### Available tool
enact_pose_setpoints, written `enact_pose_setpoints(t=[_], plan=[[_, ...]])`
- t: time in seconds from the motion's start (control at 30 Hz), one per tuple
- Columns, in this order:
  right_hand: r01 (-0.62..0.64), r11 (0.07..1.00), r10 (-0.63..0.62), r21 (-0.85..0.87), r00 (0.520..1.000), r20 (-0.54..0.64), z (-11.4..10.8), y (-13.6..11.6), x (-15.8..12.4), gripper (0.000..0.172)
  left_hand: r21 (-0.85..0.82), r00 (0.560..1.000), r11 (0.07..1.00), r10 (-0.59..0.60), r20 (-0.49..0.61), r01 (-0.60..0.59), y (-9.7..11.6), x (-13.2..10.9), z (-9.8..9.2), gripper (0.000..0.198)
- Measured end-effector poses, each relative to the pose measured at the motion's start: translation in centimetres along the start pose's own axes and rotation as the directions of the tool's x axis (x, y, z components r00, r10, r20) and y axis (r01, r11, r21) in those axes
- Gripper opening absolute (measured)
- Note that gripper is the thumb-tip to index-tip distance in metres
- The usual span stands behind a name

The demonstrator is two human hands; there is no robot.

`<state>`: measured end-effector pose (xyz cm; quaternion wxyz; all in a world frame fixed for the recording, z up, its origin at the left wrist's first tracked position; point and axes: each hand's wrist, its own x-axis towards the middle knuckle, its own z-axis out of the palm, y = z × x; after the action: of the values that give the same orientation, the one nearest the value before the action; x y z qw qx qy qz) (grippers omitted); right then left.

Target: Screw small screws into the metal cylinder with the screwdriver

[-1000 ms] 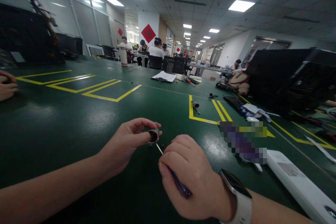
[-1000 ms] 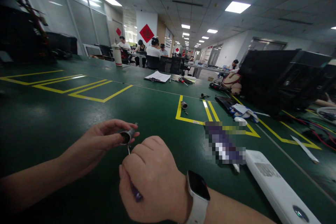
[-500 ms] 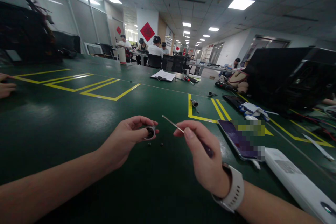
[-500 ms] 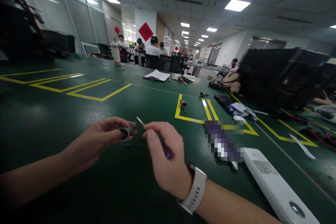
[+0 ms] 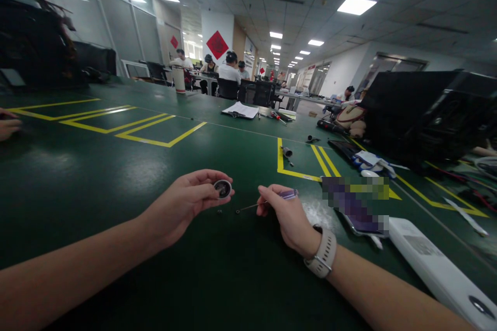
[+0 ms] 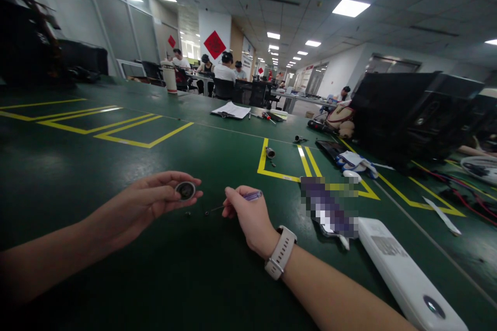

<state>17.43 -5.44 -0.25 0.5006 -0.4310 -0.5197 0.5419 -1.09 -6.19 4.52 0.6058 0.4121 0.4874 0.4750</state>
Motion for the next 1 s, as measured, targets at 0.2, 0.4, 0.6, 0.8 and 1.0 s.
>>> enact_pose_setpoints(t=[0.2,0.4,0.6,0.8,1.0], plan=[[0.052,0.976,-0.043,-0.213,0.998,0.047,0.1,0.2,0.0,0.029,0.018,1.0,1.0,-0.021,0.006,0.02,0.0,-0.2,0.0,0.024],[0.091,0.796,-0.055,-0.598,0.995,0.078,0.4,-1.9,-0.7,0.031,0.029,0.999,0.999,-0.035,0.025,0.034,0.1,-0.1,0.0,0.024],[0.404,0.498,-0.356,-0.767,0.902,0.244,1.0,-1.7,-1.7,0.035,0.06,0.999,0.997,-0.048,0.015,0.047,0.1,-0.3,0.3,0.023],[0.582,0.432,-0.557,-0.689,0.773,0.304,0.7,-0.5,-2.1,0.029,0.088,0.998,0.996,-0.022,0.051,0.017,-0.1,-0.2,0.0,0.023],[0.761,0.335,-0.725,-0.555,0.585,0.363,0.6,-1.4,-3.2,0.014,0.152,0.998,0.988,0.016,0.057,-0.025,-0.4,-0.2,-0.1,0.026]])
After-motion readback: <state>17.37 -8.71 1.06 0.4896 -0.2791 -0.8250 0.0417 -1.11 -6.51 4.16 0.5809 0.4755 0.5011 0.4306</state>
